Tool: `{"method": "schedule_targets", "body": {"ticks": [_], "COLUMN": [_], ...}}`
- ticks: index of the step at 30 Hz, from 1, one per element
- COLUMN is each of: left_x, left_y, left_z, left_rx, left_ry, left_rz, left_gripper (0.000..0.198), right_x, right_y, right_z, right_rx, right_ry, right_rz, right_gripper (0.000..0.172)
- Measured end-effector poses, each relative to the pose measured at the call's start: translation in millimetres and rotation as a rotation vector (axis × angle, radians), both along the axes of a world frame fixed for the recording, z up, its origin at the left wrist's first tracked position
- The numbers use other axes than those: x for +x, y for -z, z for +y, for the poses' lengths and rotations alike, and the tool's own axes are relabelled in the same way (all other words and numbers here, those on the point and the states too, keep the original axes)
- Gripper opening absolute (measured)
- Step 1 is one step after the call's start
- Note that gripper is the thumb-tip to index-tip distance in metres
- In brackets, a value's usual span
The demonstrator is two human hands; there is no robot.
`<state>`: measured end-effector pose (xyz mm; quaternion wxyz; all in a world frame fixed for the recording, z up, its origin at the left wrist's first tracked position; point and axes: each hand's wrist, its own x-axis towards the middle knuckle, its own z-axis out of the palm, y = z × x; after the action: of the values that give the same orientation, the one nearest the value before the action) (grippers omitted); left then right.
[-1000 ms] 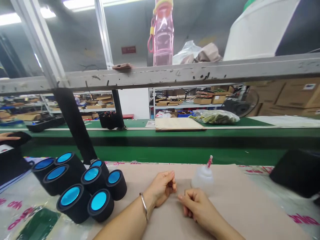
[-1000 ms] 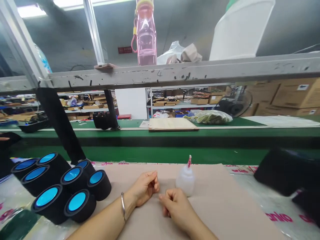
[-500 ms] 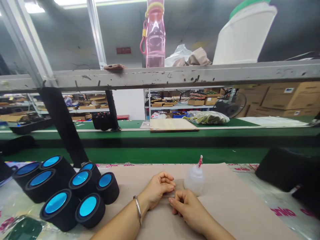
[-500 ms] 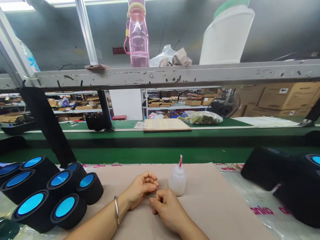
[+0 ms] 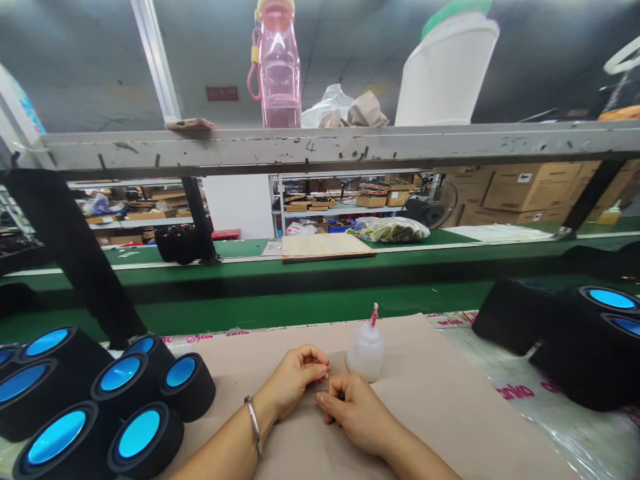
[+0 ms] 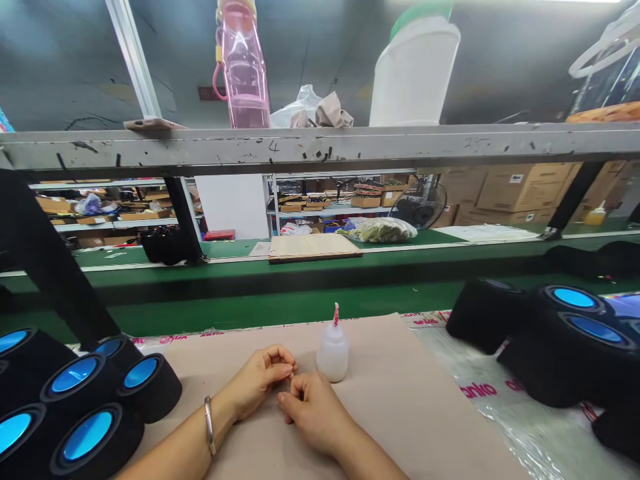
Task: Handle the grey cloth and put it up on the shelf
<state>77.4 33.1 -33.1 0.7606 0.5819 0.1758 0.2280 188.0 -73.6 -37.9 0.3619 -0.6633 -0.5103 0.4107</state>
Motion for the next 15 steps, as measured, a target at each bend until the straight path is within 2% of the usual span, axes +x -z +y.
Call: {"method": "schedule_targets", "body": {"ticks": [15], "left_x": [0.0], "left_y": [-3.2], "left_z": [-0.9], "left_rx": [0.022], "left_ry": [0.001], "left_rz": [0.023], "left_gripper": [0.027], "right_x": [-0.5], "right_y": [0.2], "right_z": [-1.5], "right_rx": [0.004], "right_ry": [0.007], "right_rz": [-0.021], "right_gripper": [0.027]}}
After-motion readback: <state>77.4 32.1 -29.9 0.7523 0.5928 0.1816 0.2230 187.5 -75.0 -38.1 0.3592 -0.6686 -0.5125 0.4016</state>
